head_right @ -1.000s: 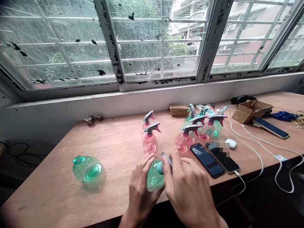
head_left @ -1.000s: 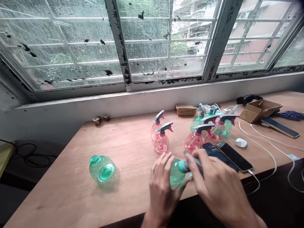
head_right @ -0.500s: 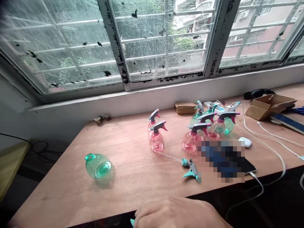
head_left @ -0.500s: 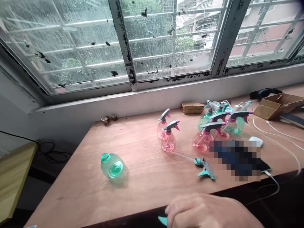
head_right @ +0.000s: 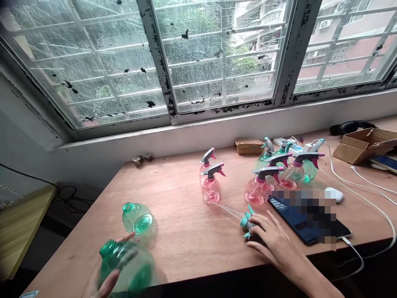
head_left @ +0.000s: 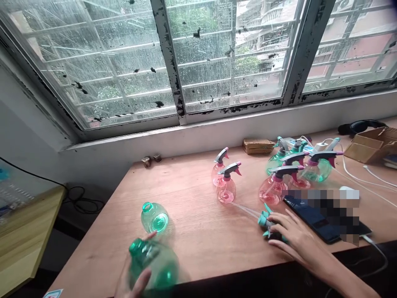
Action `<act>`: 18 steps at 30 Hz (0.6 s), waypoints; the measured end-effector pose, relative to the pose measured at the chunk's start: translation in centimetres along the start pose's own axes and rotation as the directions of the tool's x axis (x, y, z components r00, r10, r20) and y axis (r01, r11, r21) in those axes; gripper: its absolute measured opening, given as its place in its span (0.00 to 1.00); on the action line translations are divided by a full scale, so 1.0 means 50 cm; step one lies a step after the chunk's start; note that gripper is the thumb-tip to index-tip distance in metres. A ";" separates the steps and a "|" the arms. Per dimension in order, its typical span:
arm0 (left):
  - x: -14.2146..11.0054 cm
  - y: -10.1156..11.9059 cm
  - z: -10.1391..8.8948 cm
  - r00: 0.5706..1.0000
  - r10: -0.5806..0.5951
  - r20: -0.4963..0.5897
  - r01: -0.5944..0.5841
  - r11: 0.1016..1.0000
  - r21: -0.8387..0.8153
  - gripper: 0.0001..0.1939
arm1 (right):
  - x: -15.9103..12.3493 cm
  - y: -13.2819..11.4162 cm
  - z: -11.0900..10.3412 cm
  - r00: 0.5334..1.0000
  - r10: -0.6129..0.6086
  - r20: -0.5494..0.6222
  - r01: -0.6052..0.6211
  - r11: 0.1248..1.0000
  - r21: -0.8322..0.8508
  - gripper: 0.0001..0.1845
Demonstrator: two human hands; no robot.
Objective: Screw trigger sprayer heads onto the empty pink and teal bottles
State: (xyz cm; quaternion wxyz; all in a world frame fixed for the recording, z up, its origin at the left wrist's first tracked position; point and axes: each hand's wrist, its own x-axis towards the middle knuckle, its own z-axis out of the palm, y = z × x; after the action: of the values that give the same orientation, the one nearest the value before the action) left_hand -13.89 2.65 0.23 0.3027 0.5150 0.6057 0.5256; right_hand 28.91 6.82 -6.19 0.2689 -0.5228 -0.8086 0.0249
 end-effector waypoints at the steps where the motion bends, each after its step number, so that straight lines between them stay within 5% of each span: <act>1: 0.031 -0.010 -0.002 0.998 0.009 -0.066 -0.005 0.998 0.062 0.34 | 0.008 0.001 0.005 1.000 -0.014 -0.023 0.013 0.999 -0.041 0.12; 5: 0.133 -0.067 0.024 0.991 0.038 -0.125 -0.017 0.986 0.166 0.42 | 0.108 -0.039 -0.026 0.977 -0.068 -0.203 0.040 0.989 -0.139 0.18; 9: 0.187 -0.099 0.062 0.973 0.112 -0.200 -0.043 0.946 0.321 0.50 | 0.278 -0.105 -0.065 0.973 -0.098 -0.211 0.039 0.963 -0.268 0.26; 11: 0.192 -0.088 0.076 0.899 0.320 -0.299 -0.161 0.876 0.454 0.57 | 0.349 -0.131 -0.070 0.983 -0.056 -0.176 -0.010 0.935 -0.355 0.27; 14: 0.172 -0.042 0.108 0.684 0.644 -0.342 -0.405 0.725 0.557 0.48 | 0.389 -0.169 -0.072 0.994 0.027 -0.105 -0.066 0.920 -0.386 0.14; 16: 0.147 -0.005 0.146 0.648 0.714 -0.267 -0.529 0.673 0.516 0.40 | 0.365 -0.202 -0.073 0.983 0.068 -0.170 -0.119 0.943 -0.311 0.09; 18: 0.121 0.026 0.194 0.639 0.764 -0.089 -0.640 0.593 0.488 0.45 | 0.316 -0.242 -0.071 0.951 0.131 -0.281 -0.175 0.975 -0.137 0.11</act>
State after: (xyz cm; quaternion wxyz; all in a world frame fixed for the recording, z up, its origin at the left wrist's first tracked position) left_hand -6.43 11.37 -0.04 -0.1404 0.6819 0.4830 0.5310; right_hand 15.61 14.06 7.17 0.3312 -0.6023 -0.7206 -0.0908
